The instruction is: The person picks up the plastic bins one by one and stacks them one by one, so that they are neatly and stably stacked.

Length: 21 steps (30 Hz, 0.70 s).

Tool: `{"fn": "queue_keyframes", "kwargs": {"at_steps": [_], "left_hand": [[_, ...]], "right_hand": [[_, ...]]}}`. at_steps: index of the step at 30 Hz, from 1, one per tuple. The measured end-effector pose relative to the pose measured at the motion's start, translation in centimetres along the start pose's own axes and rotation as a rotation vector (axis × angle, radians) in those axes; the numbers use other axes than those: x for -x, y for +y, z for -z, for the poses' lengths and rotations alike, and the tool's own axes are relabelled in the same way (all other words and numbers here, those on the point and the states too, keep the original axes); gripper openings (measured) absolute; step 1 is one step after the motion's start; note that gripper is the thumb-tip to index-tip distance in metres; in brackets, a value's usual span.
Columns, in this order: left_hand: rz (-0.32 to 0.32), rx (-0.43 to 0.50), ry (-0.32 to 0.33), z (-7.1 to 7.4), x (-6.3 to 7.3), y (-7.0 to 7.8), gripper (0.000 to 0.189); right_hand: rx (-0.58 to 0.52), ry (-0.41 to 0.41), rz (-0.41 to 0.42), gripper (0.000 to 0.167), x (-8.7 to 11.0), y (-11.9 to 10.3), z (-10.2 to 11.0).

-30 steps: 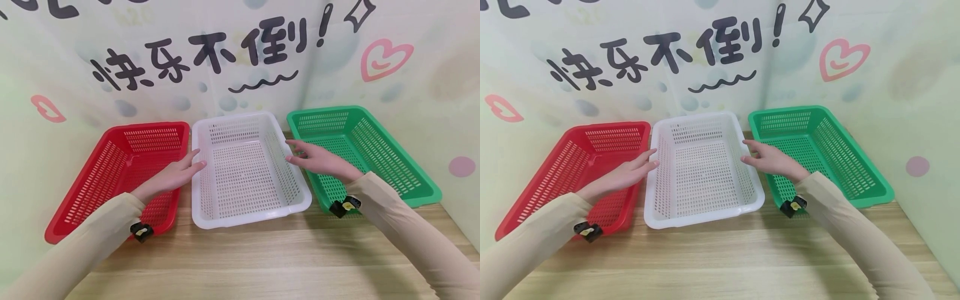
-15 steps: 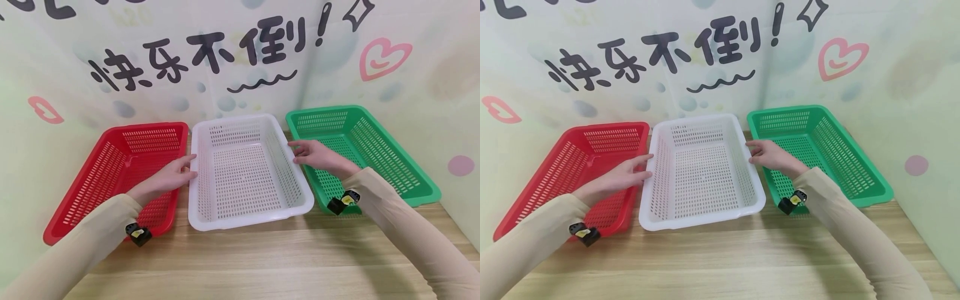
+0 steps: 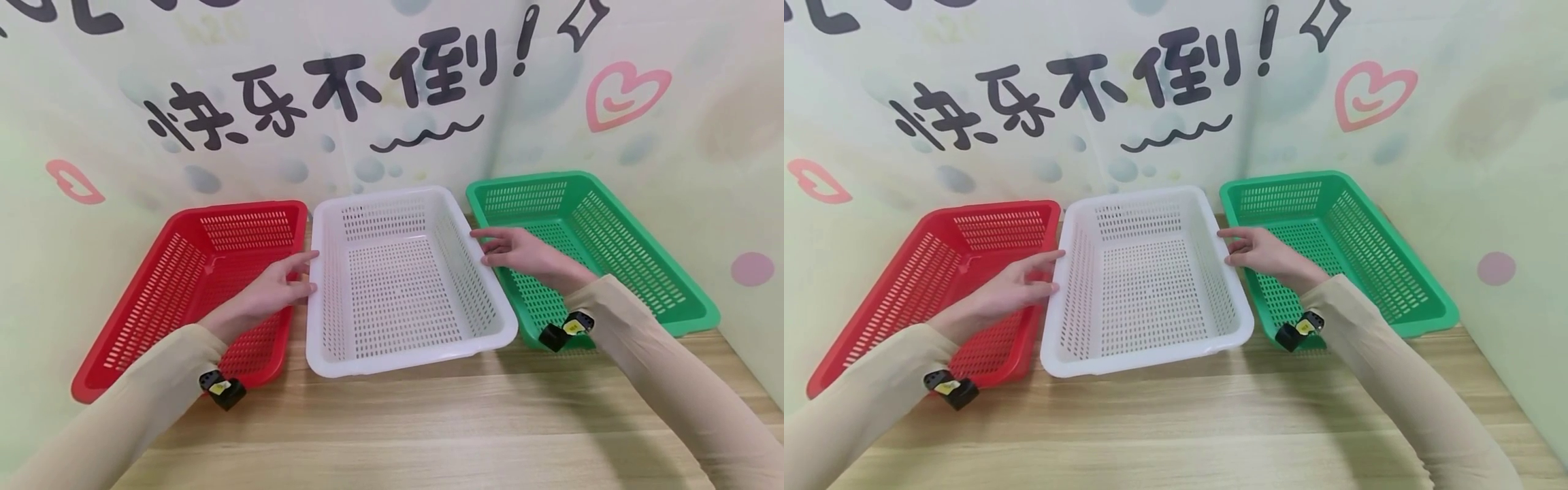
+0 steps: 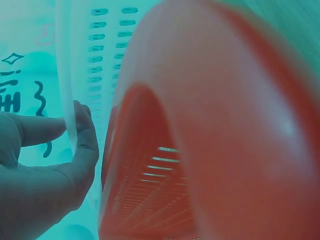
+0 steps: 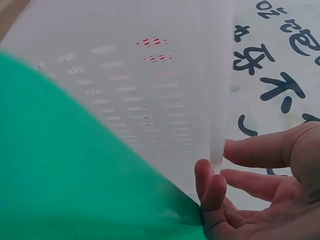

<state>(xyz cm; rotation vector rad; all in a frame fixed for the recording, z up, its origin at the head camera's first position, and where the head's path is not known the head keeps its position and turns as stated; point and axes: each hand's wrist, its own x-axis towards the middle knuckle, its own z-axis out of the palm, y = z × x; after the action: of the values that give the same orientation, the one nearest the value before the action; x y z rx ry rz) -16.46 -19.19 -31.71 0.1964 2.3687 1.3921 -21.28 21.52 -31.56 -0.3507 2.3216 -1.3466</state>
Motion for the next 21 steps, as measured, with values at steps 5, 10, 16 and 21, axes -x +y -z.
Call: {"fn": "queue_keyframes", "kwargs": {"at_steps": [5, 10, 16, 21], "left_hand": [[-0.016, 0.053, 0.023, 0.0, 0.2, 0.0, 0.079], [-0.018, 0.069, 0.045, 0.1, 0.3, 0.2, 0.081], [-0.047, 0.114, 0.042, 0.0, 0.1, 0.5, 0.079], [-0.079, 0.142, 0.042, -0.2, -0.1, 0.8, 0.078]], "right_hand": [[-0.054, -0.001, 0.004, 0.059, 0.4, 0.1, 0.3], [-0.089, 0.006, 0.012, 0.059, 1.0, 0.1, 0.7], [-0.118, 0.019, 0.021, 0.061, 1.7, 0.0, 1.3], [-0.130, 0.040, 0.031, 0.062, 2.2, -0.2, 1.7]]}}
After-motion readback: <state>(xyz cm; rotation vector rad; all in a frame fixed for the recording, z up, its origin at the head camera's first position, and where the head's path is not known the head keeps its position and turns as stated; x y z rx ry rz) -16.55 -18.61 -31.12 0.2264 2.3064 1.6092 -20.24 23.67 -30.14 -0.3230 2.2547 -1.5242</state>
